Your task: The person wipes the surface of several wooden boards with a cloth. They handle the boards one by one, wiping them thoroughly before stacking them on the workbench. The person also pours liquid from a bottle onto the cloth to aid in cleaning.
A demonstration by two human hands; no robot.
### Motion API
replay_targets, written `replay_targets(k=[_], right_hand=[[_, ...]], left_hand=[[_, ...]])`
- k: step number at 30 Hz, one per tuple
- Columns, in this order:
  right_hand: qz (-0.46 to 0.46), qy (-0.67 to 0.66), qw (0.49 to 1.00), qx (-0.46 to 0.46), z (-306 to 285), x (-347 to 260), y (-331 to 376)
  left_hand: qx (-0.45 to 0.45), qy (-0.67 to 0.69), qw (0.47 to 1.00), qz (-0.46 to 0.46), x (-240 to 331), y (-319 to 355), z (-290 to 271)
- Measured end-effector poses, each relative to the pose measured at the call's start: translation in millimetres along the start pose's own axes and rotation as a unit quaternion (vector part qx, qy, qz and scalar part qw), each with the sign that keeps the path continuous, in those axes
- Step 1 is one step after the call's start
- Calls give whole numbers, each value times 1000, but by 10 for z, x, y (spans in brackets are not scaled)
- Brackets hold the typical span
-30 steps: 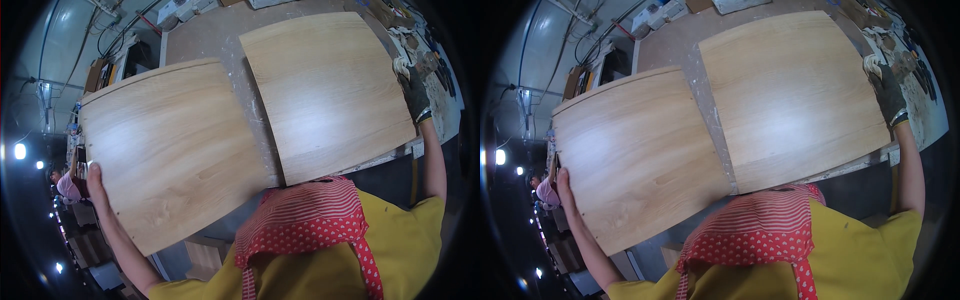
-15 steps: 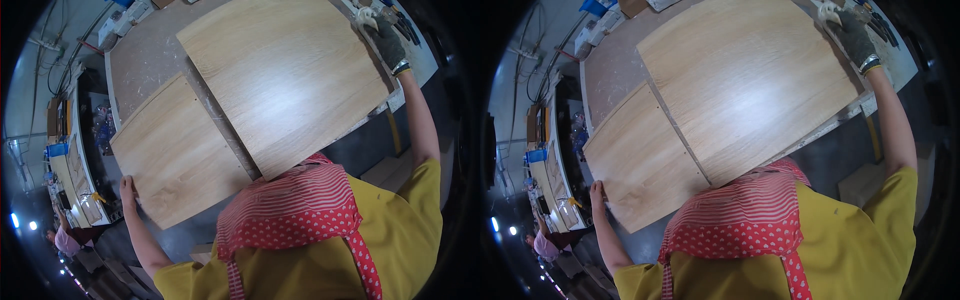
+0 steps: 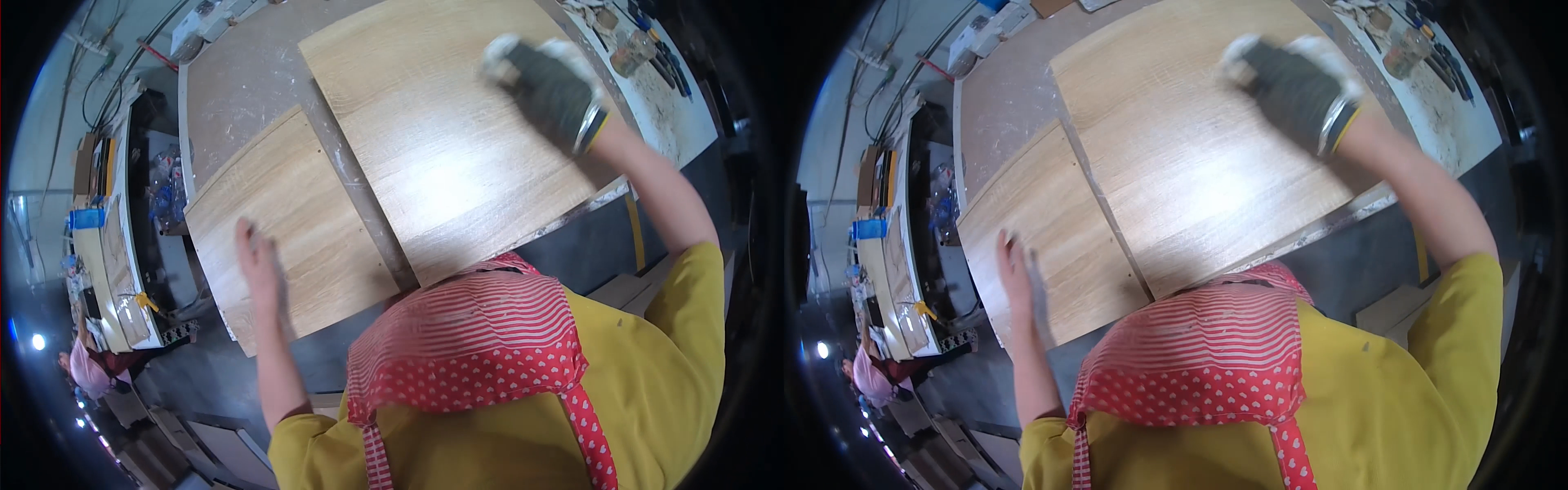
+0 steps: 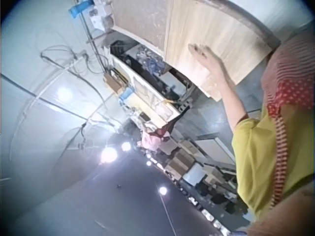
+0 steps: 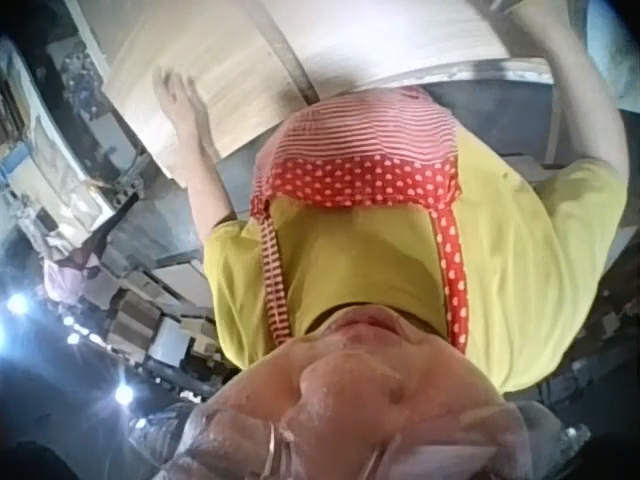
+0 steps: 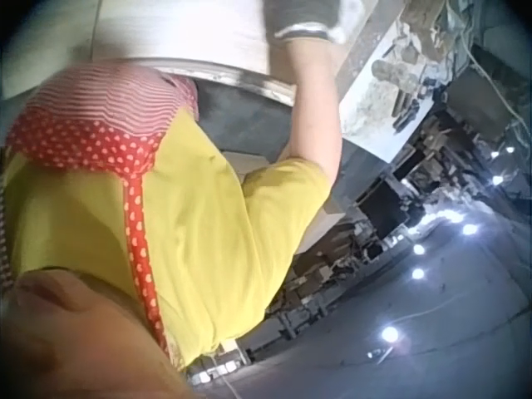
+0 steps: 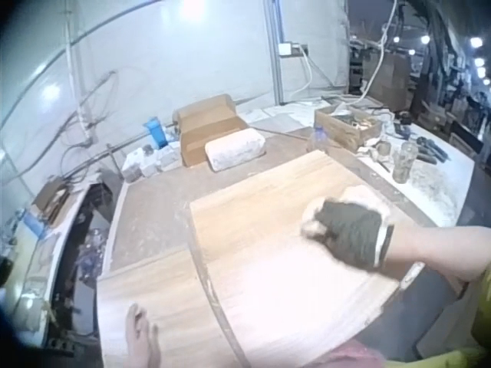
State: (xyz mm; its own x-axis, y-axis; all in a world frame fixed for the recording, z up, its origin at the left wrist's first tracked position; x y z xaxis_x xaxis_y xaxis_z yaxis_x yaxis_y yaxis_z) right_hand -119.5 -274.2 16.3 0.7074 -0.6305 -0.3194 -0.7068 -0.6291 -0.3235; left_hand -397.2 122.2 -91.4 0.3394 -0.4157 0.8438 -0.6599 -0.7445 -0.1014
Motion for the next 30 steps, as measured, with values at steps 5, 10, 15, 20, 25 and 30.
replay_targets(k=[5,10,15,20,25,30], right_hand=[[-187,-196,960,66,460,-1464,209],[-92,-87,991,47,388,-1067,-468],[-292,103,949,68,342,-1683,281],[-18,67,978,195,136,486,-890],[-85,-89,986,111,765,-391,-1010],[-47,-136,977,158,949,-313,-1675]], left_hand=[[-84,200,976,-27,1009,-68,958],[-102,255,961,2,1343,-277,1027],[-94,273,952,-104,1127,-425,1245],[-102,302,938,-137,1502,-372,1602],[-90,330,937,-65,1492,-266,1880],[-88,313,943,-65,1589,-224,1917]])
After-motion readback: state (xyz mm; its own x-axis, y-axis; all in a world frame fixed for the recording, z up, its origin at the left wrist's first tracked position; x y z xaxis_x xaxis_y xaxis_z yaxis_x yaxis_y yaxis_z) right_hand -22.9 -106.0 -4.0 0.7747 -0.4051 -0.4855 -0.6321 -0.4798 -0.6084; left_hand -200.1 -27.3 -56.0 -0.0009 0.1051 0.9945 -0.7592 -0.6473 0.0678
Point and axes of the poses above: each hand's wrist, its own y-axis away from the middle knuckle, its own z-axis out of the palm, x = y × z, the point moved 6 cm from there along -y, towards the middle knuckle, and after that the axes turned 9 degrees about x, right-handed, at the moved point
